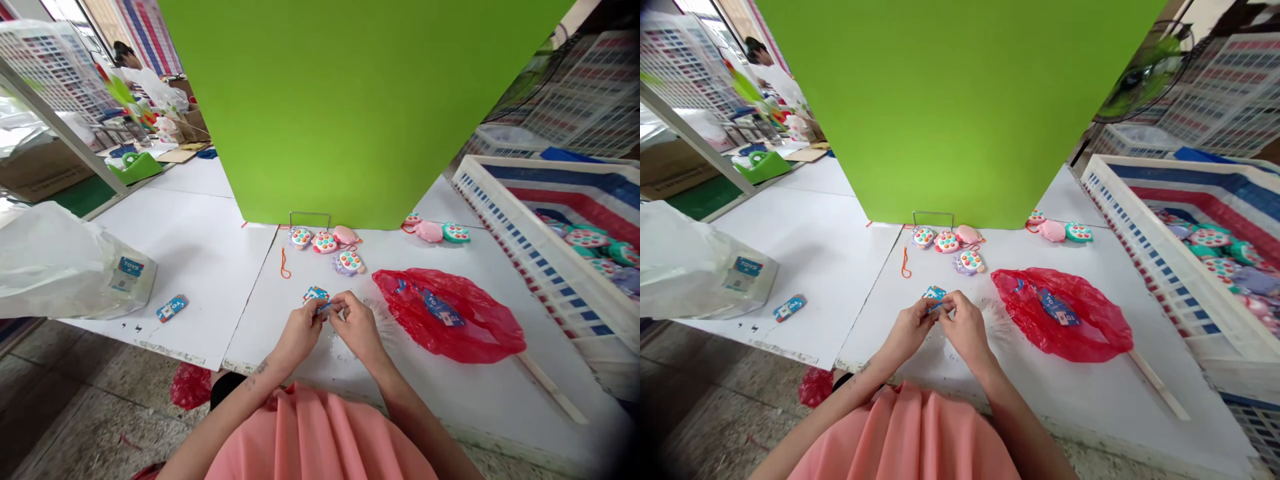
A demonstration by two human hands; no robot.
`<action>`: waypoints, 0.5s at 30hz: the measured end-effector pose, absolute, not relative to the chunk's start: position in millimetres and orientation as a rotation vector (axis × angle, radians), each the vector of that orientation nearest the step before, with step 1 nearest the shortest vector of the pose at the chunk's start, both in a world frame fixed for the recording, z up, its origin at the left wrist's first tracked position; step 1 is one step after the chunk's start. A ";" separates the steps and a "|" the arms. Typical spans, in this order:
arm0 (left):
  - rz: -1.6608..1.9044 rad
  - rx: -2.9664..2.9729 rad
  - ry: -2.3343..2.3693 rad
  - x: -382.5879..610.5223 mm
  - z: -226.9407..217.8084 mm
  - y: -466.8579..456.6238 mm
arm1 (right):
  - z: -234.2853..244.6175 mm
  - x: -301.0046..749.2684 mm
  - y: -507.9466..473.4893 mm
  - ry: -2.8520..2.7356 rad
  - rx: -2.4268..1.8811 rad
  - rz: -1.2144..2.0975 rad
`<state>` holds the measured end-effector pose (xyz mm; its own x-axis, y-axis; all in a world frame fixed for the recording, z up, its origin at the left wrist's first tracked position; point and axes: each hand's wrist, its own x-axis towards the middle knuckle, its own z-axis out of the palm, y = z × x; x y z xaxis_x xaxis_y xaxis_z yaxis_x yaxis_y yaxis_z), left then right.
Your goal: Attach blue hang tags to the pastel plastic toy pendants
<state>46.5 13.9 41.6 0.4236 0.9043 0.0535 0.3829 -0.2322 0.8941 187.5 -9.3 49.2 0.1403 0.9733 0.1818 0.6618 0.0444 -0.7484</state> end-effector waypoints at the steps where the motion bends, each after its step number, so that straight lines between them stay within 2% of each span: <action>1: 0.733 1.897 1.133 46.6 41.5 12.5 | 50.9 186.3 -10.3 -1.616 -1.708 0.507; 7: 0.590 2.009 1.122 47.4 45.8 7.2 | 58.6 183.3 -13.0 -1.684 -1.796 0.346; 15: 0.622 1.466 0.756 31.3 58.4 22.2 | 48.4 204.8 -4.1 -1.226 -1.321 1.129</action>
<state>31.3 22.2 58.4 0.6327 0.7710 -0.0720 0.0785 0.0287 0.9965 204.8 -4.1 48.4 0.0614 0.9980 -0.0144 0.0965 -0.0203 -0.9951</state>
